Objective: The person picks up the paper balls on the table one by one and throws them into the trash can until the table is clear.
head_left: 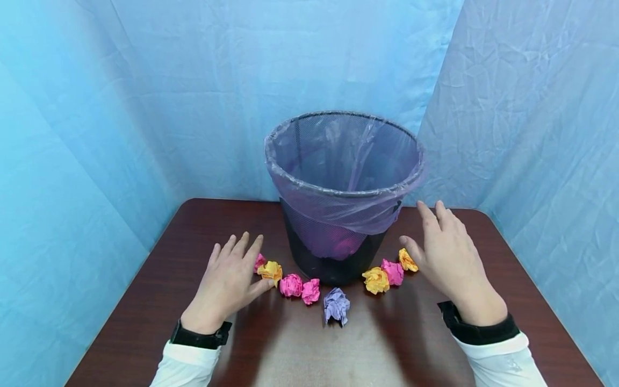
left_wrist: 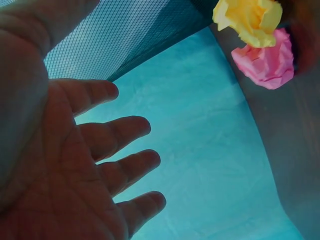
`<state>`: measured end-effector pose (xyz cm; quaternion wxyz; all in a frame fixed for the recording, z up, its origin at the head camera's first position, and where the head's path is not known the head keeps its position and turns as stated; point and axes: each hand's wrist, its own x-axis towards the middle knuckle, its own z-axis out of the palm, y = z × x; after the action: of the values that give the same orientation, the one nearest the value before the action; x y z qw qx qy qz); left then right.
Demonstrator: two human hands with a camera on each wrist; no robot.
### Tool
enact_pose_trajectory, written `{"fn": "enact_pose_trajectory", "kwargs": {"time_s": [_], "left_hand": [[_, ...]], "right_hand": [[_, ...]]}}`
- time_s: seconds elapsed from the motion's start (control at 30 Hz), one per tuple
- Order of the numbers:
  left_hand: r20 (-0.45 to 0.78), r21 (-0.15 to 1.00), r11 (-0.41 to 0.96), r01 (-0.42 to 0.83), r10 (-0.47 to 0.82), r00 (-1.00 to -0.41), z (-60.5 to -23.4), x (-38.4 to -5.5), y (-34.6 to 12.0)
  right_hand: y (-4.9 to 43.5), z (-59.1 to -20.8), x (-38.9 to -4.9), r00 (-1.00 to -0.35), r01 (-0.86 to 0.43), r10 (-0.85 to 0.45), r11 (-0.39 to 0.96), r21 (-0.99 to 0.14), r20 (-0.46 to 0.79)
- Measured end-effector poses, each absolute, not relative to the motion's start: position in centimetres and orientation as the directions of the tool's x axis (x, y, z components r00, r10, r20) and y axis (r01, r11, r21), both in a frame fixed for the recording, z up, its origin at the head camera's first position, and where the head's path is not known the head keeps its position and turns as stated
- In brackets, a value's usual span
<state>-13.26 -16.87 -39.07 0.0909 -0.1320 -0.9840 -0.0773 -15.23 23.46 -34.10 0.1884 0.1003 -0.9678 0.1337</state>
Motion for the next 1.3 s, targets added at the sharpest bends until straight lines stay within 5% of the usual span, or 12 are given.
{"fn": "enact_pose_trajectory", "kwargs": {"time_s": [1.3], "left_hand": [[0.26,0.067,0.926,0.371,0.342,-0.903,-43.0,-13.6,-15.4]], "right_hand": [[23.1,-37.4,-14.8,-0.923,-0.246,-0.158,0.943,-0.223,0.35]]}}
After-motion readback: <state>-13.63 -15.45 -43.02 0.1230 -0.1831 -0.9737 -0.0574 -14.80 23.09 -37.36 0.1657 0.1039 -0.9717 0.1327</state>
